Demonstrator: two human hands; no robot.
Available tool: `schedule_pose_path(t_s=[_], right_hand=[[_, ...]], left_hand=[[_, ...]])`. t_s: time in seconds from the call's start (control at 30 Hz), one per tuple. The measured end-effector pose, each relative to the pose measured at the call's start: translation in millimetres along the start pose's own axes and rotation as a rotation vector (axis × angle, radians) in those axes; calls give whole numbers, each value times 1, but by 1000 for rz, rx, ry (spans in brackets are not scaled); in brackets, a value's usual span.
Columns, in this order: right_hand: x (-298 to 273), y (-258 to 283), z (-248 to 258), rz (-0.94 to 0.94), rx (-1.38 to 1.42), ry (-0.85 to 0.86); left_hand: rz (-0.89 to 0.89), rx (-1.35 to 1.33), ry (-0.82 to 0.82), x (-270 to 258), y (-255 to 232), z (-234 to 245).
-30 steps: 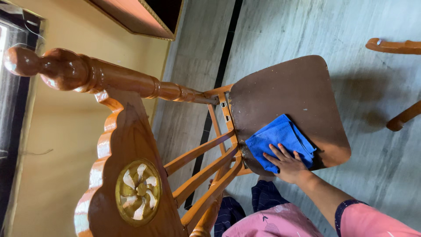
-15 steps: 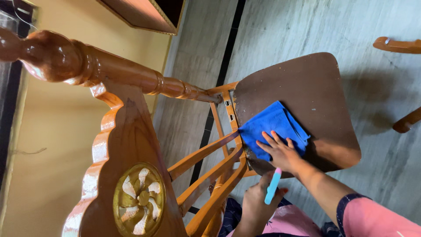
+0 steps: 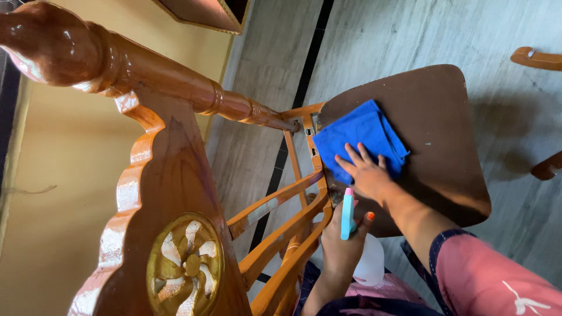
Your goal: The person sprays a cleaning solution from a spray bottle and wipes a wooden wardrobe, a wooden chair, and a round dining table using a blue cloth. The person moves from the wardrobe to the chair and then to the table, wiping each surface systematically.
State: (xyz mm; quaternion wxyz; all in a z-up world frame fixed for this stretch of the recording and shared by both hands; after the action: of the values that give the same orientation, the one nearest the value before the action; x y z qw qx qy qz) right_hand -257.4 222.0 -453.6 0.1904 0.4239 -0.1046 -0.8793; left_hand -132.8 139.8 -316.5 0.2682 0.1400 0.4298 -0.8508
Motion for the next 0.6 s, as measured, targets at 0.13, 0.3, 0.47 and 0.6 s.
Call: schedule_pose_path(t_s=[0.13, 0.3, 0.47, 0.6], right_hand=[[-43, -2, -50, 51, 56, 46], [-75, -33, -93, 172, -72, -48], [-83, -36, -94, 243, -142, -97], [-73, -20, -67, 170, -109, 23]], left_hand=[[-11, -140, -36, 2, -6, 1], [-27, -165, -30, 4, -7, 1], [-51, -155, -75, 4, -8, 7], [81, -97, 74, -4, -3, 0]])
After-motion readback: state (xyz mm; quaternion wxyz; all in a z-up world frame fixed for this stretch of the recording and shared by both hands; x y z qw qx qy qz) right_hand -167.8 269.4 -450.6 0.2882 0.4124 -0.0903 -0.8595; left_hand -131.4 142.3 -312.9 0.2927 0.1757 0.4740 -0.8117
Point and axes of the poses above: each hand's wrist, its own x-axis towards the middle knuckle, its own z-axis out of the back of the hand, y = z × x, the point moved 7 cm from there along x, towards the middle knuckle, and after that the axes turned 12 degrees about x, right-handed, at the moved point
